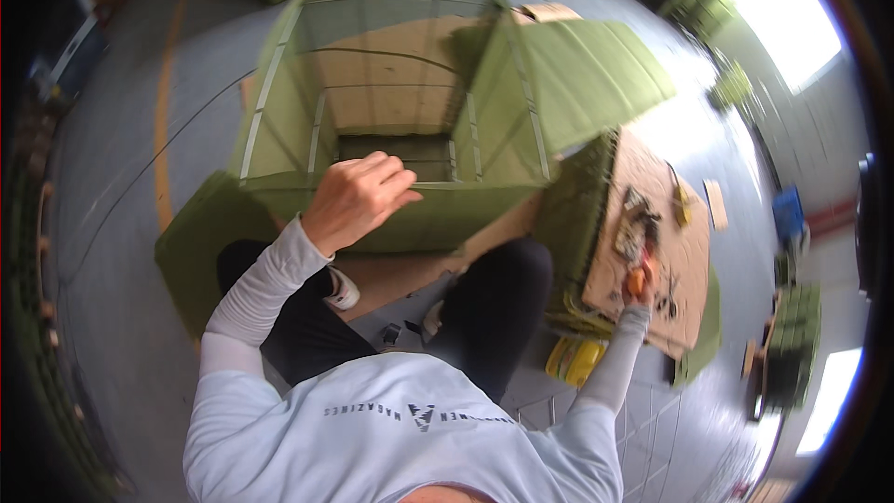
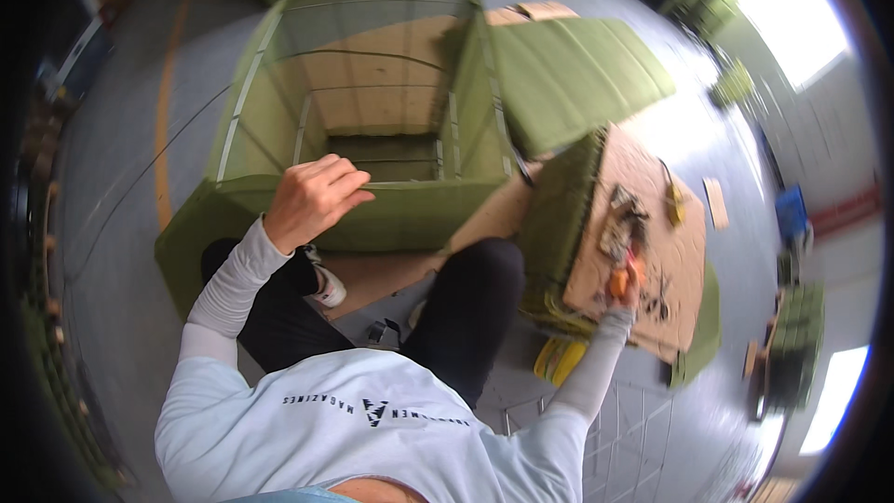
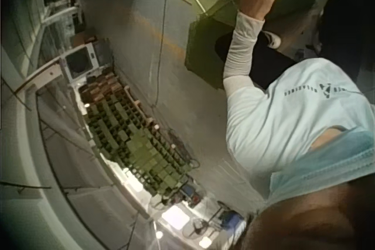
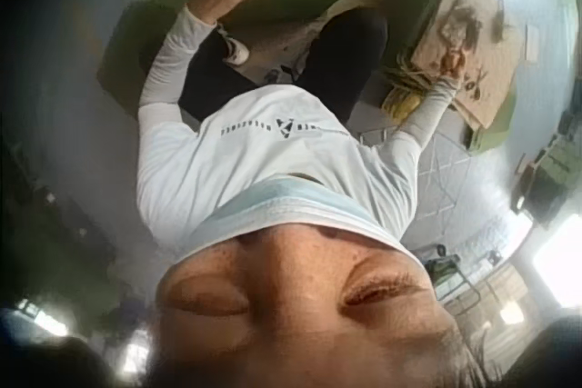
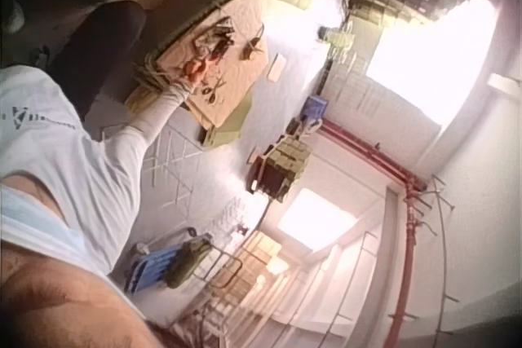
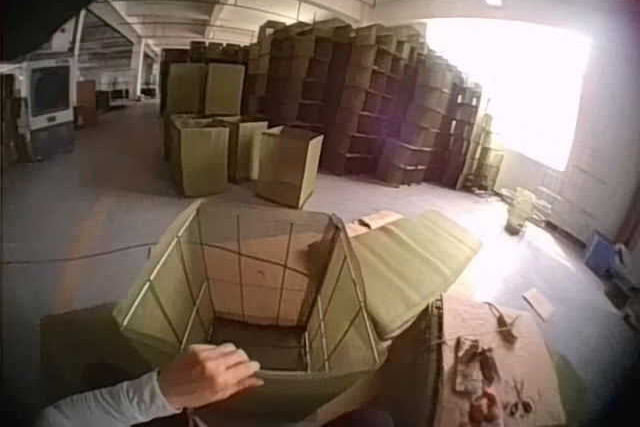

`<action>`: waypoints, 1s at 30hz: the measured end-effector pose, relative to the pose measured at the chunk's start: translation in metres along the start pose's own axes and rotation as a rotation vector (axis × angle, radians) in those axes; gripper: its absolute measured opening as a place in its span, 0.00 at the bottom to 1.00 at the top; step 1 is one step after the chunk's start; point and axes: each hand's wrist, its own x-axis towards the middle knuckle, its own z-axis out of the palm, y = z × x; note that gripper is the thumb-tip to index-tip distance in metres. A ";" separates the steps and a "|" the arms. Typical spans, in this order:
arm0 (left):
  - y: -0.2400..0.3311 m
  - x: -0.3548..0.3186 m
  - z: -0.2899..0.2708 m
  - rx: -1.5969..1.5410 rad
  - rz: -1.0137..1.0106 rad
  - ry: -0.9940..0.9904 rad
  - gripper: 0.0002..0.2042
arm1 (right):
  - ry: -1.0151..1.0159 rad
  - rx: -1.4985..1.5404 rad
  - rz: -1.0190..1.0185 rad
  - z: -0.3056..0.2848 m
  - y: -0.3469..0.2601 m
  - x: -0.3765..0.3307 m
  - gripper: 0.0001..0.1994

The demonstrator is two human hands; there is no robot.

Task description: Assembling storage bins by gluing green fabric/foam panels to a metal wire frame.

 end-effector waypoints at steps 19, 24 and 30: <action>-0.200 -0.026 -0.060 0.046 -0.914 -0.072 0.13 | -0.825 -0.374 -0.291 0.393 -0.024 -0.188 0.33; -0.197 -0.043 -0.064 0.004 -0.905 -0.039 0.11 | -1.043 -0.396 0.112 0.491 0.035 -0.215 0.25; -0.199 -0.057 -0.062 -0.100 -0.909 0.043 0.12 | -1.152 -0.410 0.419 0.557 0.082 -0.211 0.15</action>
